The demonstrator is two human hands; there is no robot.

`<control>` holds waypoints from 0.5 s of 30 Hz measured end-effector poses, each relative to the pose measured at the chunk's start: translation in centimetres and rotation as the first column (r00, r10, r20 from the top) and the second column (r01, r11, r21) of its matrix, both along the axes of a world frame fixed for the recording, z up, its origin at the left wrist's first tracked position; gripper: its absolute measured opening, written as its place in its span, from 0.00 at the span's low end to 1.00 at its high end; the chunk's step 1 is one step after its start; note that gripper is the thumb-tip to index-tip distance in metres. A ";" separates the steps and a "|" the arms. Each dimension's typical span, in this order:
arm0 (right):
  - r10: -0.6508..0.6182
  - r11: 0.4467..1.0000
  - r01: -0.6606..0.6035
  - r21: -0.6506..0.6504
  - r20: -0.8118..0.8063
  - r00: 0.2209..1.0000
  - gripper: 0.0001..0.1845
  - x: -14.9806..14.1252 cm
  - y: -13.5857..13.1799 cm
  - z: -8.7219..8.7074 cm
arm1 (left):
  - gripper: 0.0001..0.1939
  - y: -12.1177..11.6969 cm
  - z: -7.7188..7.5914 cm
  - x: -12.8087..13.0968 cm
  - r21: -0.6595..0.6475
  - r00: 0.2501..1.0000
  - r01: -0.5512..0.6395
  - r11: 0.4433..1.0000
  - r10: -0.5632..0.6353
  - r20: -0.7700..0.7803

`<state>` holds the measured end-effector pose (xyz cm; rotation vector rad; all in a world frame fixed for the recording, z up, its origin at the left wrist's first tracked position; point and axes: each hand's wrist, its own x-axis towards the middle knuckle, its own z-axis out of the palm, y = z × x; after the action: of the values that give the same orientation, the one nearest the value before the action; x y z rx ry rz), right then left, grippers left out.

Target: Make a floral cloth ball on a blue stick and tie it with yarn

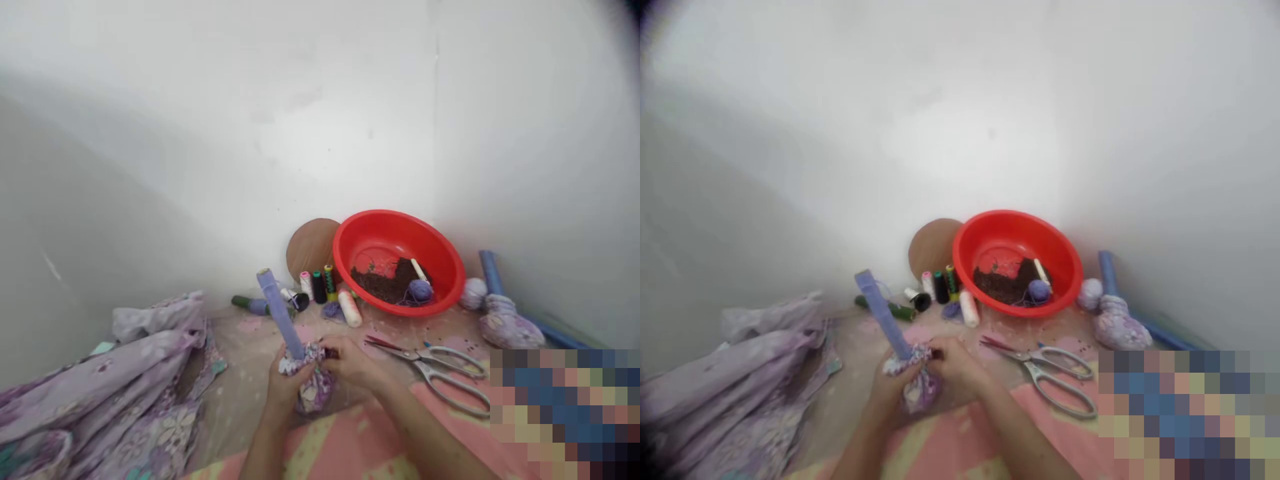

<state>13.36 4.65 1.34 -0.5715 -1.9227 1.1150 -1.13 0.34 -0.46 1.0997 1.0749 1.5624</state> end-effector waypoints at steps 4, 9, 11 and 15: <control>-0.095 0.979 0.092 -0.181 -0.006 0.995 0.17 0.8 0.0 0.9 | 0.24 0.1 0.0 -0.6 -0.076 0.991 -0.082 0.994 0.090 0.101; -0.233 0.946 0.222 -0.238 -0.019 0.972 0.12 1.7 0.8 1.1 | 0.25 0.2 0.0 -1.0 -0.124 0.975 -0.109 0.986 0.131 0.181; -0.241 0.957 0.236 -0.169 -0.009 0.970 0.09 1.9 1.0 1.2 | 0.26 0.3 -0.1 -1.1 -0.133 0.974 -0.100 0.986 0.125 0.190; -0.198 0.977 0.202 -0.065 0.070 0.978 0.11 2.0 1.0 0.6 | 0.27 0.3 -0.1 -1.2 -0.138 0.976 -0.093 0.986 0.118 0.185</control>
<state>15.32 5.70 1.99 -0.8296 -1.8373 1.0502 -2.30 0.62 -0.61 0.7981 1.0992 1.6227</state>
